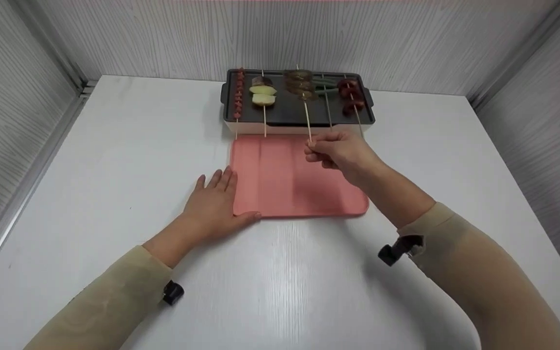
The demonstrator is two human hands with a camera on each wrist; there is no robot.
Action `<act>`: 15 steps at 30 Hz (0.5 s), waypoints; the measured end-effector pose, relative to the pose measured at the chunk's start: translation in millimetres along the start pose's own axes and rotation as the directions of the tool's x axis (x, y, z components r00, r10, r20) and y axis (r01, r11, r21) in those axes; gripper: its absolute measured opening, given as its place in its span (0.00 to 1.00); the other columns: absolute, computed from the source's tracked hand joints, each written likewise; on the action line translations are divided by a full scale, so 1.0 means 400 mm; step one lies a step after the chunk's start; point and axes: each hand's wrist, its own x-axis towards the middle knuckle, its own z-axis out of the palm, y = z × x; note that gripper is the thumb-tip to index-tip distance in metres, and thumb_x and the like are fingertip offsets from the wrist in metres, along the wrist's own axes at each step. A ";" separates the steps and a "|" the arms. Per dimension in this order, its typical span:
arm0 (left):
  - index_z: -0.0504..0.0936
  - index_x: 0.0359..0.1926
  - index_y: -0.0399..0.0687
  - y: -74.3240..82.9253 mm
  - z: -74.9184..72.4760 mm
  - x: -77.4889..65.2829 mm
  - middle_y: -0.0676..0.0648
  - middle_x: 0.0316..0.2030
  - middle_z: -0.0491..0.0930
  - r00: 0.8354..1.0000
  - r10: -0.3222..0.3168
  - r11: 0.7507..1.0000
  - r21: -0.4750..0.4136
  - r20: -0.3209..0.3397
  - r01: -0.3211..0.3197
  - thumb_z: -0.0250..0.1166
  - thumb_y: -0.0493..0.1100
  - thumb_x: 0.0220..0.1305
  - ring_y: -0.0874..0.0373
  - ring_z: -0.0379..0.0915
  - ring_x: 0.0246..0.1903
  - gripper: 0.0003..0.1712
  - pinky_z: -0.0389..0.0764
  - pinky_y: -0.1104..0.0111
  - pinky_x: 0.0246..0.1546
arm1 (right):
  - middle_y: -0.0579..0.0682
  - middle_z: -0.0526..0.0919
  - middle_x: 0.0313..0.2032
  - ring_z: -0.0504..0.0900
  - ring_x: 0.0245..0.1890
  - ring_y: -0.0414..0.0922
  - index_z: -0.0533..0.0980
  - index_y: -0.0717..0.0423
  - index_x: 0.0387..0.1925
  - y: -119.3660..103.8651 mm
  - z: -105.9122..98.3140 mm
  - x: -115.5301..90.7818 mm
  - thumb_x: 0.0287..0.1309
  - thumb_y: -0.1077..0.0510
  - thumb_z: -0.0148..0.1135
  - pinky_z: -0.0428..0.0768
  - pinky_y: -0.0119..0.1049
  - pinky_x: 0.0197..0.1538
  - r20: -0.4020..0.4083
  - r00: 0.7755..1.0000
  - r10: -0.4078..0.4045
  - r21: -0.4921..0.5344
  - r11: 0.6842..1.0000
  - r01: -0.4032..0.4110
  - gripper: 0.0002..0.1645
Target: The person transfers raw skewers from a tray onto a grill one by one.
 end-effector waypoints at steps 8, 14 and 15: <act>0.49 0.82 0.27 0.002 -0.004 0.000 0.29 0.81 0.49 1.000 0.008 1.000 0.007 0.002 -0.008 0.50 0.81 0.70 0.33 0.45 0.81 0.68 0.47 0.35 0.77 | 0.51 0.91 0.40 0.89 0.40 0.42 0.85 0.62 0.55 -0.011 0.006 0.083 0.75 0.57 0.65 0.79 0.32 0.40 -0.074 0.997 0.037 -0.009 0.999 -0.038 0.15; 0.48 0.82 0.27 -0.001 -0.003 -0.001 0.29 0.81 0.48 1.000 0.005 1.000 0.017 0.007 -0.005 0.49 0.82 0.70 0.33 0.45 0.81 0.68 0.47 0.35 0.77 | 0.49 0.91 0.37 0.89 0.37 0.40 0.83 0.66 0.59 0.001 0.012 0.129 0.76 0.58 0.64 0.78 0.31 0.38 -0.086 0.995 0.046 -0.006 0.999 -0.046 0.18; 0.48 0.82 0.27 -0.001 -0.002 -0.001 0.29 0.81 0.48 1.000 0.005 1.000 0.019 0.008 -0.005 0.49 0.82 0.69 0.33 0.45 0.81 0.68 0.48 0.35 0.77 | 0.49 0.91 0.37 0.89 0.37 0.39 0.83 0.66 0.59 0.004 0.013 0.136 0.76 0.58 0.64 0.78 0.31 0.38 -0.086 0.995 0.049 -0.002 0.999 -0.050 0.18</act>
